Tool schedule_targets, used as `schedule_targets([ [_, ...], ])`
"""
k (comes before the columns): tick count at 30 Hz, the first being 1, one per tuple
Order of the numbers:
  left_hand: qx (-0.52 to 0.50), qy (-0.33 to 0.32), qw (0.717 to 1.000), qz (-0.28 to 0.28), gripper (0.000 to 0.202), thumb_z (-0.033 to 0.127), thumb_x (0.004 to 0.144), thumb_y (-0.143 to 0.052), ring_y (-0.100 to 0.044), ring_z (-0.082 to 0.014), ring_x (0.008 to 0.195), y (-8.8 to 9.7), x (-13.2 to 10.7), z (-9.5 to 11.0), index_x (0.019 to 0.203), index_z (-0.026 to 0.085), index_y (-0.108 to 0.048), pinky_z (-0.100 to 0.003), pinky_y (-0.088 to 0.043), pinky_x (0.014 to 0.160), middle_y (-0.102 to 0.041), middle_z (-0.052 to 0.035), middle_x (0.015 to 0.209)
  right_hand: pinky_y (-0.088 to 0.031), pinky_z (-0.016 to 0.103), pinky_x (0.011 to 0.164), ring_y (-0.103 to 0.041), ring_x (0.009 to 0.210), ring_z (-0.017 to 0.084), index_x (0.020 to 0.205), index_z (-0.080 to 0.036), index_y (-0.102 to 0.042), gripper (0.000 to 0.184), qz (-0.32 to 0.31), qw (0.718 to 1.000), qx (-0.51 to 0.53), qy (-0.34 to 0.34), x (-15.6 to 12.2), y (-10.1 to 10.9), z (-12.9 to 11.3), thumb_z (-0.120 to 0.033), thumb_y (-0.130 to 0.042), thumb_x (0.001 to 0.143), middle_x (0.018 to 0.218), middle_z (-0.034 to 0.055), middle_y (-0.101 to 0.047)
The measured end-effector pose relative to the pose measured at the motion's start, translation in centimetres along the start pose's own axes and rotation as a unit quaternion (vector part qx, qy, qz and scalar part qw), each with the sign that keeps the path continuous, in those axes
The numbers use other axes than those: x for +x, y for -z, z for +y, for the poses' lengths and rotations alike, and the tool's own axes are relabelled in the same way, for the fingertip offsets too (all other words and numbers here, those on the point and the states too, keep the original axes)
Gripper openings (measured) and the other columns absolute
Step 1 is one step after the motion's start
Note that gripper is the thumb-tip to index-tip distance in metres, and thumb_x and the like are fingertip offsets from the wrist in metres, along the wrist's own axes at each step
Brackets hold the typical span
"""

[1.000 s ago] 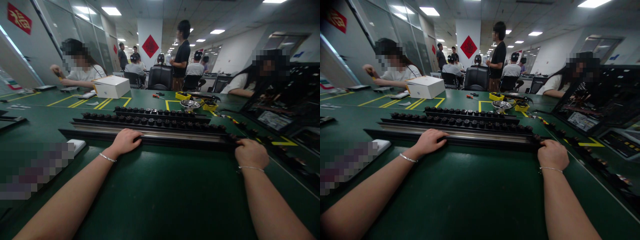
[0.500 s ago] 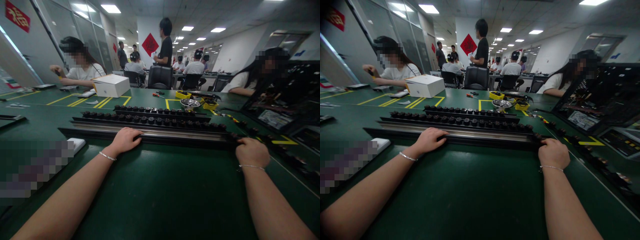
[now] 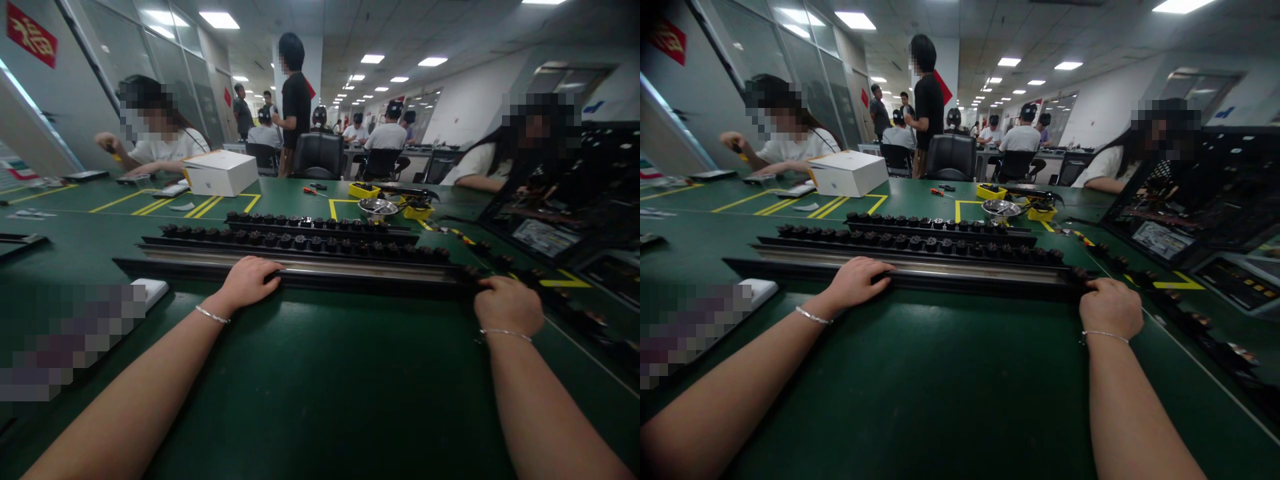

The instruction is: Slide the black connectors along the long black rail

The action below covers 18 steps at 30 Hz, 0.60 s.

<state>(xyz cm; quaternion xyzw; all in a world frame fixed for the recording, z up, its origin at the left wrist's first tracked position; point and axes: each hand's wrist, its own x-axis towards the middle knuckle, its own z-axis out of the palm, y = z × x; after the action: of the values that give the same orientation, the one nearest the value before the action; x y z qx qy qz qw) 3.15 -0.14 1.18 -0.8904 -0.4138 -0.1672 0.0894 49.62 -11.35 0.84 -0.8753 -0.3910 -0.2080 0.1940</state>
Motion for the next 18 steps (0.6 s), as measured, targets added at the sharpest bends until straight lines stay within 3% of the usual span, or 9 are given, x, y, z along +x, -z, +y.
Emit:
schedule_targets([
  [13, 0.002, -0.004, 1.000, -0.006, 0.033, 0.036, 0.084, -0.046, -0.064, -0.0225, 0.097, 0.17, 0.06, 0.17, 0.106, 0.022, -0.065, -0.038, -0.045, 0.089, -0.071, -0.0051, 0.103, -0.042, 0.033, 0.073, -0.054, 0.095, 0.023, 0.093, -0.019, -0.070, 0.035, 0.007, 1.000, -0.010, -0.007, -0.19, 0.04, 0.20, -0.017, -0.042, 0.072, 0.105, 0.0052, -0.065],
  [18, 0.006, 0.003, 1.000, -0.008, 0.033, 0.037, 0.084, -0.045, -0.064, -0.0226, 0.098, 0.22, 0.07, 0.23, 0.107, 0.023, -0.065, -0.038, -0.045, 0.090, -0.071, -0.0051, 0.104, -0.043, 0.036, 0.081, -0.055, 0.098, 0.025, 0.090, -0.016, -0.069, 0.034, 0.019, 1.000, 0.013, -0.001, 0.07, -0.37, 0.28, -0.017, -0.041, 0.072, 0.105, 0.0090, -0.066],
])
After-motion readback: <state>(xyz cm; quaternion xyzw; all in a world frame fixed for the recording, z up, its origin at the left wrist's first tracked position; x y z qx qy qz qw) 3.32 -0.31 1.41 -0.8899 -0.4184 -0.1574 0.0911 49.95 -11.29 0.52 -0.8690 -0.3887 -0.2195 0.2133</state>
